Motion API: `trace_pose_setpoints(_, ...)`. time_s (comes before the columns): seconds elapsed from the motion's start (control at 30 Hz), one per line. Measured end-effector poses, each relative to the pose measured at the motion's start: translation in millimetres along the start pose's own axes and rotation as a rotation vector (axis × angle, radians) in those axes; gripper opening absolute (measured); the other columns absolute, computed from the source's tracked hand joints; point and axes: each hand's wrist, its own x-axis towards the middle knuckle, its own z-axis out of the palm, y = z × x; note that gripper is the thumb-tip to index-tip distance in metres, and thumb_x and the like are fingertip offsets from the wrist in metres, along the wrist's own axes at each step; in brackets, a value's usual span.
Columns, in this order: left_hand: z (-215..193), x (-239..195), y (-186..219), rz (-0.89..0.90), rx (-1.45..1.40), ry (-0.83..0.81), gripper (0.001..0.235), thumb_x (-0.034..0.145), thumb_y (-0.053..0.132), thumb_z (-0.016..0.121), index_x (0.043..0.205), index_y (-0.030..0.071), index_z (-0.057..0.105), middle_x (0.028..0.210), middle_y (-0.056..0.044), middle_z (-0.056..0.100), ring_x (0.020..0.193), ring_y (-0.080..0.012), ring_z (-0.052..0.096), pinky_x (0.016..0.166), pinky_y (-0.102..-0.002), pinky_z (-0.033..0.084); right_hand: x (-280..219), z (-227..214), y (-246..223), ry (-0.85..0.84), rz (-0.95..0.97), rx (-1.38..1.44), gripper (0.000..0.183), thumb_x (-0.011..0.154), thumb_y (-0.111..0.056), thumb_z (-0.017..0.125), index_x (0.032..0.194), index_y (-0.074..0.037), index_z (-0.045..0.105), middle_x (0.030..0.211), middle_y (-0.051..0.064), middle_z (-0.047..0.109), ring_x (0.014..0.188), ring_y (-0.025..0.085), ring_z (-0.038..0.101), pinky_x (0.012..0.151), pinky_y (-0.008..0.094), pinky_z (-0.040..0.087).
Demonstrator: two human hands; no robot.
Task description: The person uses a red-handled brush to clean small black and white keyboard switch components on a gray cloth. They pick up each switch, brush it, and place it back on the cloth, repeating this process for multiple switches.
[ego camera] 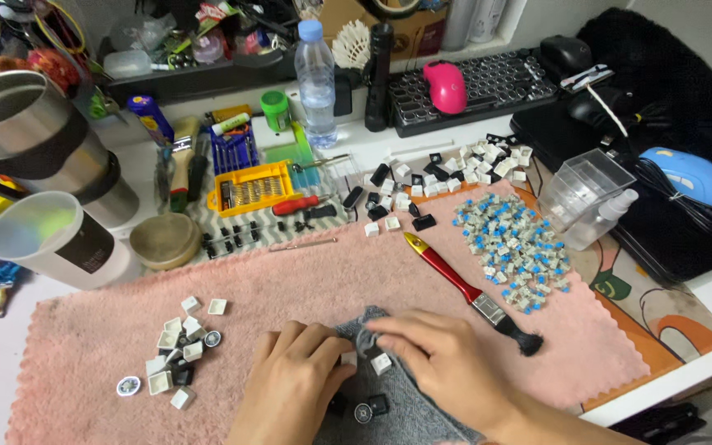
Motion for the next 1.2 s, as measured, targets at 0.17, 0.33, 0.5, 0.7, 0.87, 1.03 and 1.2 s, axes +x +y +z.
trace_pose_setpoints(0.17, -9.4, 12.6, 10.2, 0.025, -0.028, 0.003, 0.02, 0.101, 0.042, 0.082, 0.114, 0.027, 0.078, 0.112, 0.005, 0.078, 0.106, -0.03, 0.066, 0.086, -0.05, 0.047, 4.0, -10.9, 14.9, 0.079, 0.321, 0.212, 0.028, 0.1, -0.008, 0.08, 0.126, -0.009, 0.091, 0.118, 0.005, 0.095, 0.107, 0.013, 0.087, 0.101, 0.027, 0.066)
trace_pose_setpoints(0.33, -14.5, 36.0, 28.8, 0.065, -0.103, 0.023, 0.02, 0.102, 0.037, 0.08, 0.117, 0.024, 0.076, 0.113, 0.002, 0.079, 0.106, -0.031, 0.066, 0.088, -0.049, 0.047, 4.8, -18.9, 36.2, 0.109, 0.509, 0.475, 0.034, 0.101, -0.004, 0.082, 0.134, 0.0, 0.087, 0.112, 0.01, 0.091, 0.101, 0.011, 0.08, 0.095, 0.024, 0.064)
trace_pose_setpoints(0.5, -28.6, 42.7, 37.9, 0.007, -0.259, -0.054, 0.054, 0.096, 0.021, 0.084, 0.147, 0.013, 0.065, 0.116, -0.007, 0.082, 0.113, -0.0329, 0.066, 0.094, -0.046, 0.048, 1.7, -26.1, 37.5, 0.056, 0.479, 0.461, 0.035, 0.104, -0.009, 0.077, 0.136, 0.003, 0.085, 0.106, 0.011, 0.09, 0.075, 0.014, 0.074, 0.072, 0.026, 0.065)
trace_pose_setpoints(0.7, -35.6, 13.4, 20.2, -0.084, -0.204, -0.011, 0.029, 0.105, 0.031, 0.075, 0.132, 0.021, 0.073, 0.126, 0.003, 0.085, 0.117, -0.0273, 0.07, 0.091, -0.045, 0.051, 22.8, -35.8, 5.3, -0.247, -0.11, 0.075, 0.019, 0.104, 0.0, 0.07, 0.111, -0.007, 0.086, 0.114, 0.006, 0.089, 0.108, 0.021, 0.084, 0.1, 0.035, 0.062)
trace_pose_setpoints(0.87, -46.6, -5.4, 9.5, -0.106, -0.134, 0.063, 0.026, 0.105, 0.034, 0.075, 0.129, 0.025, 0.078, 0.119, 0.007, 0.084, 0.109, -0.0265, 0.07, 0.089, -0.046, 0.047, 32.0, -35.9, 23.8, -0.535, -0.312, -0.148, 0.028, 0.102, 0.005, 0.071, 0.128, -0.002, 0.078, 0.129, 0.013, 0.07, 0.12, 0.03, 0.07, 0.098, 0.039, 0.061)
trace_pose_setpoints(1.03, -65.0, -11.0, 6.9, -0.134, -0.056, 0.123, 0.023, 0.104, 0.034, 0.078, 0.126, 0.027, 0.08, 0.117, 0.01, 0.083, 0.103, -0.0247, 0.069, 0.087, -0.045, 0.048, 53.5, -37.3, 17.9, -0.756, -0.484, -0.264, 0.012, 0.106, 0.008, 0.065, 0.117, 0.004, 0.07, 0.122, 0.016, 0.064, 0.102, 0.033, 0.064, 0.085, 0.043, 0.058)
trace_pose_setpoints(1.2, -71.8, -16.5, 16.3, -0.14, -0.319, 0.121, 0.017, 0.105, 0.021, 0.077, 0.121, 0.016, 0.08, 0.118, -0.002, 0.082, 0.105, -0.0266, 0.073, 0.092, -0.04, 0.059, 58.0, -27.2, 21.4, -0.618, -0.435, -0.101, 0.011, 0.11, -0.01, 0.073, 0.106, 0.0, 0.076, 0.111, 0.01, 0.075, 0.099, 0.028, 0.072, 0.092, 0.041, 0.059)
